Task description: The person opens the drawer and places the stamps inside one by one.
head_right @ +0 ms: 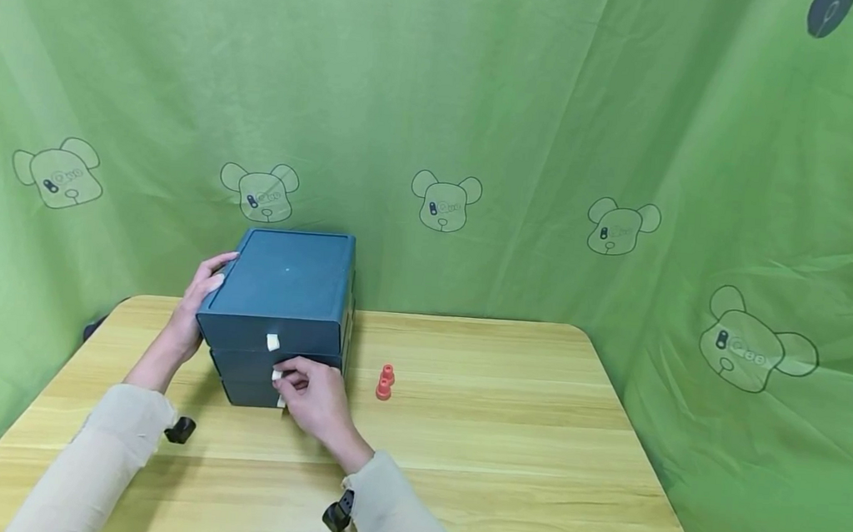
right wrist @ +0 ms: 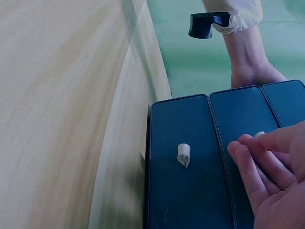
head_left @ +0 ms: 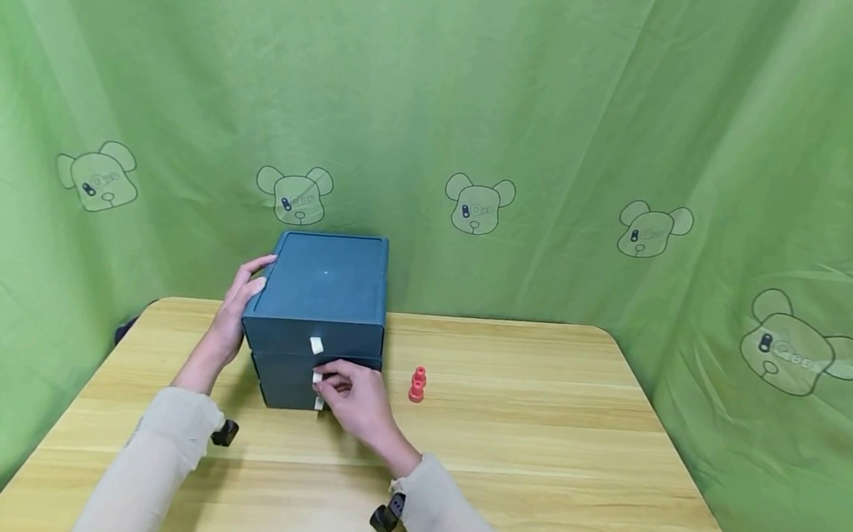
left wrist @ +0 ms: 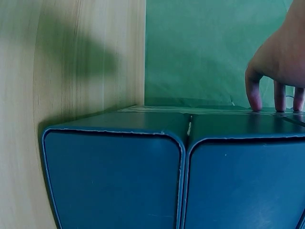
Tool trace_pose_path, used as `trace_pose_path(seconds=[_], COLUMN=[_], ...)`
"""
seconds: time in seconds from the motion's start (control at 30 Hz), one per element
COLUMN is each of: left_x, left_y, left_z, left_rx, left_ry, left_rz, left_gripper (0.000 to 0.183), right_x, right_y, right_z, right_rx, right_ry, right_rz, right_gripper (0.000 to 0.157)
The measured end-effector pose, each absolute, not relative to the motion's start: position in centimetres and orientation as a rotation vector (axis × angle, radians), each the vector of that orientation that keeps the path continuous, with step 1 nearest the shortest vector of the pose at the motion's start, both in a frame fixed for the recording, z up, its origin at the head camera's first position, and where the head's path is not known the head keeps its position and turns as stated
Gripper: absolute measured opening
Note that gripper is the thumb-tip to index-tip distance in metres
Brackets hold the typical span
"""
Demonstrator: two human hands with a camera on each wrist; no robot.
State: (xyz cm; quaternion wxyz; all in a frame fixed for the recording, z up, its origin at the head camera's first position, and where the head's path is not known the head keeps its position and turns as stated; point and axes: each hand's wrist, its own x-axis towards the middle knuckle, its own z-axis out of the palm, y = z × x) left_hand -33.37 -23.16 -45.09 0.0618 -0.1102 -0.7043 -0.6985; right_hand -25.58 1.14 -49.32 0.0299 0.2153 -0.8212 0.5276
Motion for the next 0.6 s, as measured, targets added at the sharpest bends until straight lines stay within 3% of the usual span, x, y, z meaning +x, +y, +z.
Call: trace_pose_path(seconds=[0.6], left_x=[-33.5], left_y=[-23.3], left_z=[-45.3], left_rx=[-0.328], left_ry=[-2.154], left_rz=[-2.094], left_gripper=[0.056], right_x=[-24.8], right_y=[2.3], right_z=[-49.4], right_rx=[0.653], right_ry=[-2.519], right_rz=[1.636], right_gripper=[0.018])
